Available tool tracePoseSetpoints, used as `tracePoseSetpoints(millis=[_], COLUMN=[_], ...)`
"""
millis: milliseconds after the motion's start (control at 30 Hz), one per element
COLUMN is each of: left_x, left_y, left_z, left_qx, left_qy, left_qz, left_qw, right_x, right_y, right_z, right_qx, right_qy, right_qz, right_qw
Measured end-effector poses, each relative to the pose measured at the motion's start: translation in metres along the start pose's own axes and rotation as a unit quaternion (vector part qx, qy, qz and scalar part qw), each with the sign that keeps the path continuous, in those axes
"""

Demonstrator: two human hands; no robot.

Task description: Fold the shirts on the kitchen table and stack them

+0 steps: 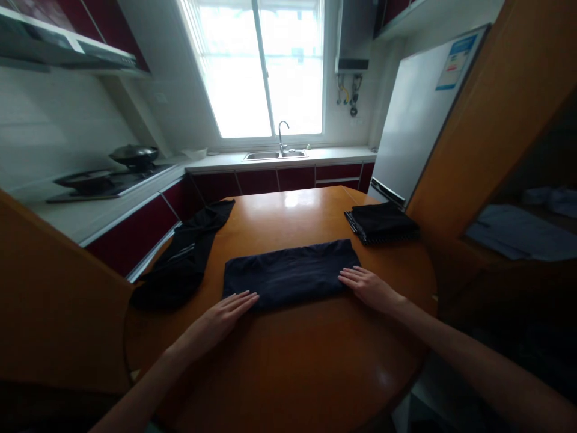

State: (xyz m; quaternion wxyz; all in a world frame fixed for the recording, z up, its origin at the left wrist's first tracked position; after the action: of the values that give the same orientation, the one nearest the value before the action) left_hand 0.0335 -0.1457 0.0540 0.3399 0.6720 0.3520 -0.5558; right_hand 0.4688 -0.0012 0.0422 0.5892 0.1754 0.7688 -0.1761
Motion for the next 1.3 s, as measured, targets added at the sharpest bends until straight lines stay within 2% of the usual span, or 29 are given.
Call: tracePoseSetpoints(millis=[100,200,333,400,500,633,733,800,867,933,967,1000,1100,1167,1233,1300], left_x=[-0.004,0.001,0.01,0.006,-0.019,-0.079,-0.122,-0.134,-0.128,-0.106,-0.092,-0.078,-0.042,-0.025,-0.01,0.008], left_y=[-0.004,-0.012,-0.022,-0.022,-0.016,-0.01,-0.013,-0.018,-0.028,-0.042,-0.05,-0.058,-0.074,-0.07,-0.05,-0.016], left_z=[-0.002,-0.001,0.003,0.006,0.01,0.012,0.006,-0.003,-0.015,-0.029,-0.036,-0.043,-0.064,-0.078,-0.097,-0.122], left_qx=[-0.017,-0.043,-0.06,-0.077,-0.126,-0.224,-0.293,-0.318,-0.335,-0.347,-0.357,-0.364,-0.395,-0.4,-0.366,-0.246], left_qy=[0.01,0.05,0.094,0.107,0.112,0.139,0.17,0.176,0.163,0.142,0.143,0.137,0.168,0.199,0.209,0.164], left_qz=[0.008,0.008,0.033,0.063,0.124,0.189,0.204,0.229,0.294,0.381,0.412,0.419,0.303,0.25,0.211,0.125], left_qw=[1.0,0.998,0.993,0.989,0.978,0.946,0.919,0.903,0.88,0.845,0.826,0.82,0.851,0.859,0.882,0.947], right_x=[0.0,0.003,0.003,-0.005,-0.03,-0.083,-0.118,-0.128,-0.122,-0.104,-0.093,-0.08,-0.047,-0.03,-0.013,0.005], right_y=[0.001,0.007,0.018,0.02,0.019,0.015,0.021,0.031,0.042,0.053,0.058,0.062,0.065,0.057,0.037,0.006], right_z=[-0.002,0.0,0.007,0.01,0.013,0.008,-0.001,-0.011,-0.025,-0.042,-0.05,-0.058,-0.078,-0.089,-0.103,-0.119], right_qx=[0.017,0.052,0.081,0.078,0.083,0.117,0.171,0.209,0.249,0.296,0.32,0.342,0.379,0.39,0.377,0.313], right_qy=[0.008,0.035,0.087,0.117,0.158,0.193,0.195,0.186,0.162,0.122,0.098,0.077,0.058,0.082,0.105,0.106], right_qz=[0.029,0.034,-0.011,-0.058,-0.166,-0.308,-0.334,-0.355,-0.414,-0.452,-0.443,-0.411,-0.296,-0.253,-0.21,-0.162], right_qw=[0.999,0.997,0.993,0.988,0.97,0.924,0.906,0.892,0.861,0.833,0.831,0.842,0.875,0.881,0.896,0.93])
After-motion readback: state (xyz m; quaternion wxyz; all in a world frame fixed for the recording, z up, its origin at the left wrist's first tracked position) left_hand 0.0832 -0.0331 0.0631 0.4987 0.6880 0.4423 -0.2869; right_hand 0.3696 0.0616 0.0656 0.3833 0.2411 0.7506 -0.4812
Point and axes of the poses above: each hand's wrist, its own z-axis away from the middle knuckle, its own x-axis out of the palm, y = z × x, the point moved 2 cm from there along -z, towards the middle knuckle, and after that the axes turned 3 degrees about -z, right-handed, at the moved point
